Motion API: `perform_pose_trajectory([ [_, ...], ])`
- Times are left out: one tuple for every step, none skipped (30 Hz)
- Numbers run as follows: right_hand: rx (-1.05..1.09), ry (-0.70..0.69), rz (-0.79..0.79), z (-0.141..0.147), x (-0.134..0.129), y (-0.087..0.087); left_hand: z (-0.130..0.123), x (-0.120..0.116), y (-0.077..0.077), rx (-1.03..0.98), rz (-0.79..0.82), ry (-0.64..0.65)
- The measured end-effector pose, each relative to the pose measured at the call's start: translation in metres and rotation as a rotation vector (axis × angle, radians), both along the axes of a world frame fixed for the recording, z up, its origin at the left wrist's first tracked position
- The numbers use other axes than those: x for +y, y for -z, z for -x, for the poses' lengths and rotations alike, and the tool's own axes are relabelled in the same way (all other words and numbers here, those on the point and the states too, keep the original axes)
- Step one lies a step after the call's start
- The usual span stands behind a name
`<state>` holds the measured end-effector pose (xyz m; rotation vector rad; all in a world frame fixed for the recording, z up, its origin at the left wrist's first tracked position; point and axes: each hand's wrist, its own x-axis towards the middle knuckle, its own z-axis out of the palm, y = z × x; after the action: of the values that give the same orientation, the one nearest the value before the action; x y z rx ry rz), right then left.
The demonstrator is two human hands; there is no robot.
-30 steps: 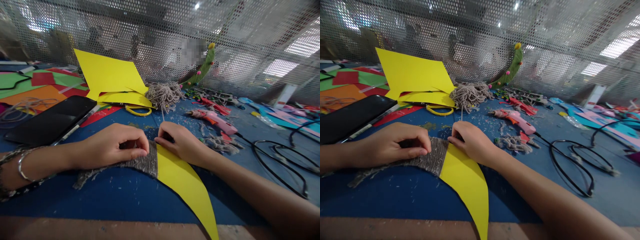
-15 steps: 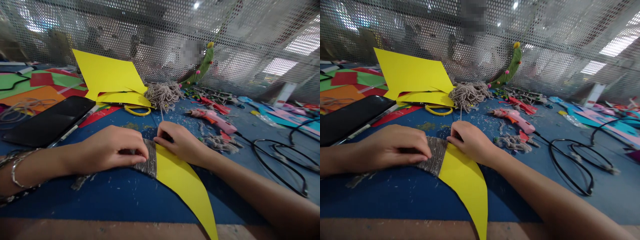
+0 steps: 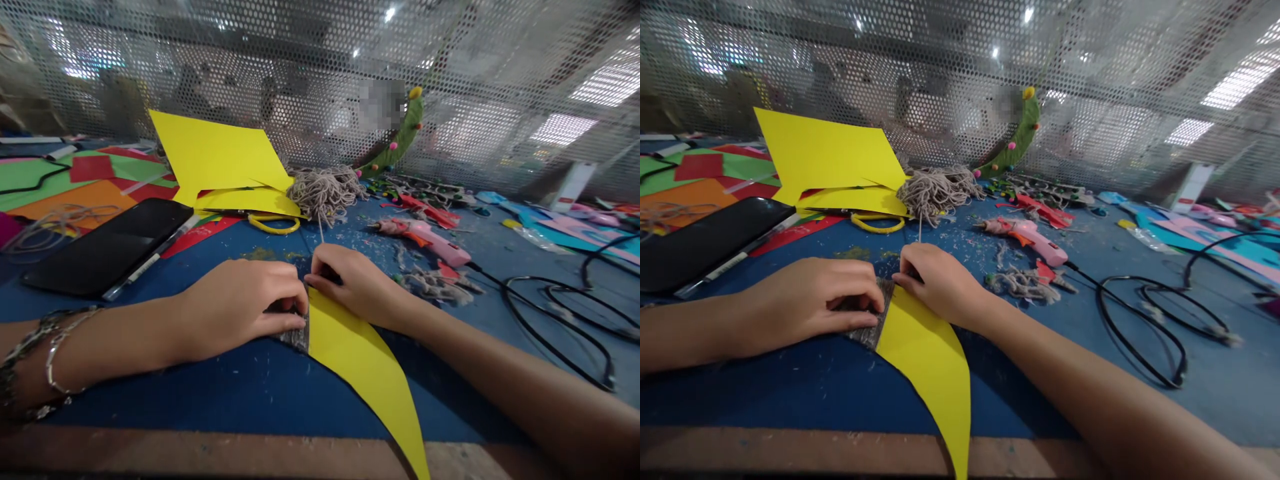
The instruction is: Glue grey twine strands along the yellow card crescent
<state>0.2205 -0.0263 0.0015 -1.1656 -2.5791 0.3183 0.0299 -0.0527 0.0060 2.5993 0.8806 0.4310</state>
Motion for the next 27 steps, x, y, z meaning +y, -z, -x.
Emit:
perform_pose_trajectory([
  [0.002, 0.002, 0.003, 0.0000, -0.0002, 0.0000, -0.0001, -0.0002, 0.0007, -0.003, -0.008, 0.015],
  [0.004, 0.005, 0.007, 0.0000, -0.0004, -0.0002, -0.0002, -0.0004, 0.0014, -0.006, -0.016, 0.028],
  [0.009, 0.006, 0.011, 0.0000, -0.0006, -0.0004, -0.0004, -0.0005, 0.0020, -0.009, -0.021, 0.035],
  [0.015, 0.006, 0.015, -0.0001, -0.0007, -0.0007, -0.0007, -0.0005, 0.0024, -0.011, -0.024, 0.039],
  [0.018, 0.008, 0.020, -0.0003, -0.0007, -0.0009, -0.0011, -0.0006, 0.0027, -0.016, -0.027, 0.040],
  [0.019, 0.009, 0.024, -0.0004, -0.0008, -0.0011, -0.0017, -0.0006, 0.0028, -0.022, -0.029, 0.043],
  [0.020, 0.009, 0.026, -0.0005, -0.0008, -0.0012, -0.0023, -0.0007, 0.0029, -0.031, -0.033, 0.044],
  [0.020, 0.009, 0.026, -0.0006, -0.0008, -0.0012, -0.0028, -0.0009, 0.0030, -0.036, -0.035, 0.045],
  [0.019, 0.010, 0.026, -0.0007, -0.0008, -0.0010, -0.0033, -0.0011, 0.0031, -0.035, -0.033, 0.046],
  [0.018, 0.010, 0.028, -0.0007, -0.0008, -0.0007, -0.0037, -0.0013, 0.0033, -0.032, -0.030, 0.045],
  [0.018, 0.010, 0.028, -0.0008, -0.0007, -0.0003, -0.0038, -0.0016, 0.0036, -0.028, -0.027, 0.042],
  [0.019, 0.009, 0.029, -0.0008, -0.0007, 0.0001, -0.0039, -0.0019, 0.0040, -0.027, -0.027, 0.037],
  [0.020, 0.010, 0.029, -0.0009, -0.0006, 0.0005, -0.0038, -0.0023, 0.0045, -0.030, -0.026, 0.034],
  [0.021, 0.009, 0.030, -0.0010, -0.0005, 0.0008, -0.0037, -0.0027, 0.0050, -0.038, -0.024, 0.032],
  [0.023, 0.008, 0.028, -0.0012, -0.0004, 0.0010, -0.0036, -0.0032, 0.0053, -0.049, -0.019, 0.030],
  [0.024, 0.007, 0.026, -0.0014, -0.0003, 0.0012, -0.0036, -0.0039, 0.0055, -0.060, -0.009, 0.029],
  [0.025, 0.007, 0.023, -0.0016, -0.0003, 0.0012, -0.0037, -0.0046, 0.0055, -0.071, 0.005, 0.025],
  [0.026, 0.007, 0.020, -0.0018, -0.0002, 0.0012, -0.0038, -0.0053, 0.0053, -0.081, 0.021, 0.021],
  [0.026, 0.007, 0.018, -0.0020, -0.0002, 0.0012, -0.0040, -0.0061, 0.0050, -0.092, 0.037, 0.015],
  [0.026, 0.008, 0.017, -0.0020, -0.0002, 0.0012, -0.0041, -0.0068, 0.0045, -0.103, 0.054, 0.009],
  [0.028, 0.009, 0.016, -0.0019, -0.0003, 0.0013, -0.0041, -0.0075, 0.0041, -0.114, 0.071, 0.002],
  [0.030, 0.009, 0.017, -0.0017, -0.0004, 0.0015, -0.0041, -0.0079, 0.0036, -0.125, 0.089, -0.004],
  [0.031, 0.010, 0.018, -0.0014, -0.0005, 0.0017, -0.0039, -0.0081, 0.0032, -0.134, 0.106, -0.009],
  [0.030, 0.010, 0.019, -0.0011, -0.0007, 0.0019, -0.0038, -0.0081, 0.0029, -0.143, 0.122, -0.012],
  [0.031, 0.010, 0.017, -0.0009, -0.0008, 0.0021, -0.0037, -0.0079, 0.0026, -0.151, 0.136, -0.013],
  [0.031, 0.009, 0.014, -0.0006, -0.0008, 0.0022, -0.0037, -0.0074, 0.0024, -0.157, 0.146, -0.012],
  [0.032, 0.006, 0.011, -0.0005, -0.0008, 0.0023, -0.0038, -0.0068, 0.0021, -0.163, 0.154, -0.008],
])
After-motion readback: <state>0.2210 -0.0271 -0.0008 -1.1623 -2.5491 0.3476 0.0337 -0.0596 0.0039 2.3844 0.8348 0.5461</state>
